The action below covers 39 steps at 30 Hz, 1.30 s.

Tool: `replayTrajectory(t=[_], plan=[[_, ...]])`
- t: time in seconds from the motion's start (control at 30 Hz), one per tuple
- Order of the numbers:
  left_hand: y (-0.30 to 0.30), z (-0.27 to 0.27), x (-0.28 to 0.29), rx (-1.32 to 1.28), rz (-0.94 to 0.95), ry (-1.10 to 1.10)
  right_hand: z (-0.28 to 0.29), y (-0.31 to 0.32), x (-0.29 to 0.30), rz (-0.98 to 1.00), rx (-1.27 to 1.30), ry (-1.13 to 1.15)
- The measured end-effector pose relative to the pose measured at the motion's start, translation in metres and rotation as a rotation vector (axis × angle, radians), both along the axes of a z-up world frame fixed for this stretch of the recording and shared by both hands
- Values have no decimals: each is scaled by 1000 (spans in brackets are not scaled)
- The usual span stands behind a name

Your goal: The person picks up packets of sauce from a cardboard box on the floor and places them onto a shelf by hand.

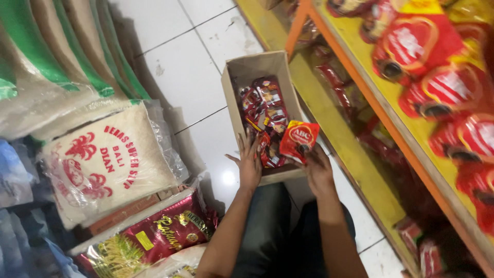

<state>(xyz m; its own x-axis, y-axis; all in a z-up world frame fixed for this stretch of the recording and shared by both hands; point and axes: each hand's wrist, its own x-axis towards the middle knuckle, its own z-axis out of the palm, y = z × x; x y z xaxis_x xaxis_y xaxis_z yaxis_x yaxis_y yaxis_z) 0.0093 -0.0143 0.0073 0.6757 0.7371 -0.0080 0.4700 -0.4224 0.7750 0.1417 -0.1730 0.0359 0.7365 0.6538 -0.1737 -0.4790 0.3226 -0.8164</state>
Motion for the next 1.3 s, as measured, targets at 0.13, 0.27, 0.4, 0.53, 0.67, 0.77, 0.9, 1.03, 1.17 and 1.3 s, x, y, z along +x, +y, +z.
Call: replayTrajectory(t=[0.13, 0.27, 0.4, 0.53, 0.67, 0.77, 0.9, 1.03, 1.17, 1.3], plan=[[-32, 31, -18, -191, -37, -419, 36, -56, -44, -86, -68, 15], [-63, 70, -57, -640, -50, -564, 49, -80, -77, -47, -99, -50], [-85, 97, -81, -658, -20, -637, 52, -75, -97, -1, -346, -296], [-86, 109, -103, -740, 118, -698, 65, -65, -116, 86, -323, -292], [-82, 106, -118, -756, 173, -652, 74, -51, -138, 145, -378, -216], [-77, 105, -125, -617, 153, -497, 69, -41, -152, 145, -390, -283], [-63, 105, -125, -710, 205, -445, 43, -32, -151, 219, -454, -452], [-36, 102, -114, -654, 267, -463, -14, -1, -88, 230, -501, -445], [-7, 83, -92, -739, 264, -420, -94, 59, 0, 177, -449, -535], [5, 59, -60, -357, 93, -385, -171, 118, 64, 238, -658, -706]])
